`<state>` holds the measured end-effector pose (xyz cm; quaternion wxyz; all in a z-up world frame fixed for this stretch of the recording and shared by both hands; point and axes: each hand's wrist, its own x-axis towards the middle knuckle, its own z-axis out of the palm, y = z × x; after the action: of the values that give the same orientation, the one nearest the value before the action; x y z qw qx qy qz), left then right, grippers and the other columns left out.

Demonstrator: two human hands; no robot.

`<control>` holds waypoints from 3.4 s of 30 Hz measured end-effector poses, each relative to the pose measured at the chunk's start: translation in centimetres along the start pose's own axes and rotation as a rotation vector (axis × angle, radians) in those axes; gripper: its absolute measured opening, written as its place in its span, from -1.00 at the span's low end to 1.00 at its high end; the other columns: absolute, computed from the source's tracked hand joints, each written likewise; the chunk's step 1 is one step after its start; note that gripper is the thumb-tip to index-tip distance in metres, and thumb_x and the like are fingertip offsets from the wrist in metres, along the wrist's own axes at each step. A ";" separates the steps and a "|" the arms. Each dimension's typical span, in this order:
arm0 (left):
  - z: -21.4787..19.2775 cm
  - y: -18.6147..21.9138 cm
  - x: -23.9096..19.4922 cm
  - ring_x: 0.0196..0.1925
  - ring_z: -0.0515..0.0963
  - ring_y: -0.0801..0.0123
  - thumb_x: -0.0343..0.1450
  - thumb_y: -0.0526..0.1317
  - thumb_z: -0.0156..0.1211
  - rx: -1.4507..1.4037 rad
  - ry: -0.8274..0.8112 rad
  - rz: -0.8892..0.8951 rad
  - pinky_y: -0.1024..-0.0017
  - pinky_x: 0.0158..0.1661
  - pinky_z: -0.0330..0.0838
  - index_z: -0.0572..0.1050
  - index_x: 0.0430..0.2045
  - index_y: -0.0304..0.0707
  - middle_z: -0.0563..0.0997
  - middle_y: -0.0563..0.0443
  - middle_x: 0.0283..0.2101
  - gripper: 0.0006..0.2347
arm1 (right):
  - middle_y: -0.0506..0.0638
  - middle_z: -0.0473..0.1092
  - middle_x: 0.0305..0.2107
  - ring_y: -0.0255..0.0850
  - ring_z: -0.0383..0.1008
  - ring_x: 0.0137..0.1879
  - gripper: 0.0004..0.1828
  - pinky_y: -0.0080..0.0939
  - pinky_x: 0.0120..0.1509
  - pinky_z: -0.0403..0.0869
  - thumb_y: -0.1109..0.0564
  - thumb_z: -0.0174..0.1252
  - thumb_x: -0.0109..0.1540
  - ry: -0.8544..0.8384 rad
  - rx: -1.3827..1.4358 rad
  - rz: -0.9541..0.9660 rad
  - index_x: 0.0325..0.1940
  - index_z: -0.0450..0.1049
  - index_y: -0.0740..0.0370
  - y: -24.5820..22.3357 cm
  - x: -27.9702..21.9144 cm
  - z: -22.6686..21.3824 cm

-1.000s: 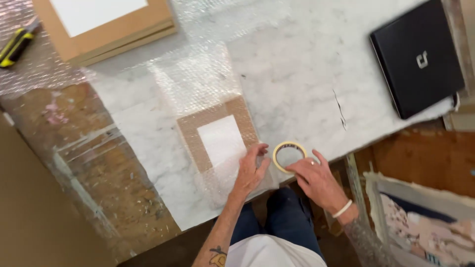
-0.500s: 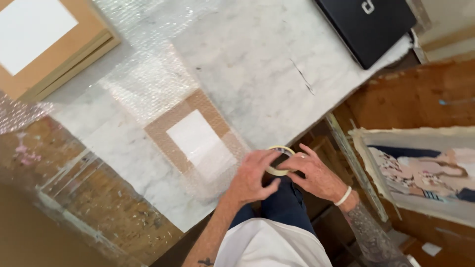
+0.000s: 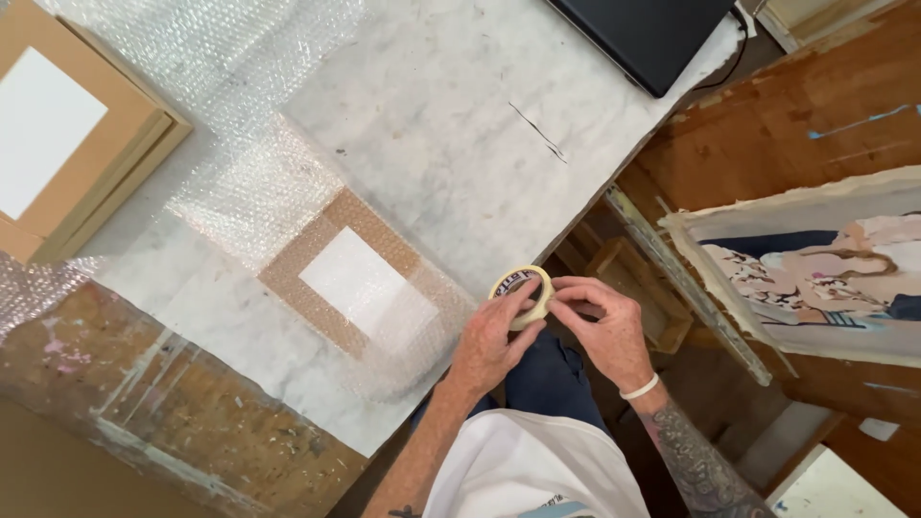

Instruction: Wrapping framed artworks in bubble wrap and securing them with masking tape

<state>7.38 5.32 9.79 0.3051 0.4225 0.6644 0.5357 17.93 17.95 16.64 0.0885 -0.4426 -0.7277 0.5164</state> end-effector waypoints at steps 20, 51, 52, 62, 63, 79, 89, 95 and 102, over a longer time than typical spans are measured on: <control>-0.6 5.5 7.7 -0.14 0.61 -0.13 0.38 -0.14 0.03 0.099 -0.862 -0.351 -0.02 -0.05 0.44 0.42 0.02 -0.06 0.66 -0.16 -0.28 -0.69 | 0.24 0.49 -0.31 -0.14 0.51 -0.19 -0.80 0.03 -0.06 0.57 0.26 0.20 0.23 0.148 0.278 0.271 -0.14 0.49 0.49 4.1 -1.6 -12.4; 9.8 -1.9 10.2 -0.43 0.63 0.15 0.42 -0.10 0.12 -0.013 -0.380 -0.557 0.25 -0.32 0.52 0.50 -0.38 -0.02 0.57 0.04 -0.53 -0.91 | -0.15 0.52 -0.46 -0.26 0.51 -0.12 -0.92 0.06 0.51 0.09 0.16 0.36 0.09 -0.091 -0.166 -0.339 -0.36 0.60 0.09 9.0 6.0 -9.9; 10.6 -4.1 9.9 -0.57 0.56 0.29 0.40 -0.18 0.11 -0.226 -0.249 -0.681 0.41 -0.46 0.48 0.51 -0.34 -0.04 0.54 0.02 -0.57 -0.93 | -0.12 0.51 -0.46 -0.24 0.51 -0.13 -0.88 0.07 0.52 0.10 0.23 0.37 0.09 0.005 -0.216 -0.431 -0.31 0.60 0.14 7.6 6.0 -9.9; 12.1 -18.0 17.7 -0.27 0.42 0.20 0.33 -0.33 0.05 1.157 -0.040 0.065 0.24 -0.35 0.34 0.26 0.08 -0.15 0.41 0.05 -0.17 -0.61 | 0.01 0.53 -0.36 -0.24 0.52 -0.25 -0.92 0.07 0.50 0.30 0.31 0.30 0.07 -0.131 -0.165 -0.218 -0.36 0.56 0.28 7.3 6.3 -10.3; 12.3 -19.1 17.7 -0.27 0.42 0.20 0.33 -0.33 0.05 1.158 -0.038 0.048 0.24 -0.35 0.34 0.26 0.08 -0.15 0.41 0.05 -0.17 -0.61 | 0.01 0.53 -0.36 -0.24 0.52 -0.25 -0.92 0.07 0.50 0.30 0.31 0.30 0.07 -0.147 -0.165 -0.217 -0.36 0.56 0.28 7.9 6.2 -9.6; -1.8 -1.2 -10.9 0.23 0.33 0.09 0.12 -0.13 0.47 0.474 1.059 -0.696 0.24 0.24 0.21 0.18 0.15 -0.32 0.31 -0.19 0.16 -0.26 | 0.08 -0.26 0.46 0.02 0.31 0.28 0.06 0.04 0.38 0.29 0.34 0.23 -0.02 -0.470 0.197 -0.078 0.45 -0.19 0.18 5.3 7.2 -0.8; -8.8 -13.5 -16.3 -0.12 0.65 0.27 0.12 -0.40 0.46 -0.153 0.496 -0.706 0.33 -0.01 0.44 0.64 -0.27 -0.14 0.70 -0.04 -0.25 -0.68 | 0.32 -0.15 0.42 0.14 0.39 0.17 0.53 0.01 0.18 0.43 0.48 0.44 -0.18 -0.595 0.342 -0.245 0.51 -0.54 0.03 8.2 9.9 14.2; -10.7 -16.7 -16.5 -0.31 0.56 0.42 0.20 -0.41 0.31 -0.444 0.357 -0.725 0.40 -0.18 0.47 0.60 -0.30 -0.24 0.61 0.05 -0.39 -0.77 | 0.10 -0.56 0.47 0.10 0.46 0.06 0.50 -0.23 0.00 0.58 0.52 0.37 -0.14 -0.734 0.434 -0.253 0.50 -0.54 -0.11 10.1 10.9 17.4; -15.2 -14.6 -13.1 -0.29 0.55 0.46 0.20 -0.44 0.20 -0.520 0.148 -0.712 0.39 -0.15 0.48 0.58 -0.24 -0.30 0.62 0.06 -0.36 -0.74 | 0.12 -0.46 0.49 -0.02 0.55 -0.15 0.39 -0.35 -0.20 0.61 0.57 0.29 -0.04 -0.698 0.427 -0.334 0.52 -0.47 -0.11 8.5 10.6 18.8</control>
<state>-3.07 -14.26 -1.30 0.5184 0.0373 0.6316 0.5753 5.39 13.73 -2.38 0.0092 -0.0896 -0.6525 0.7524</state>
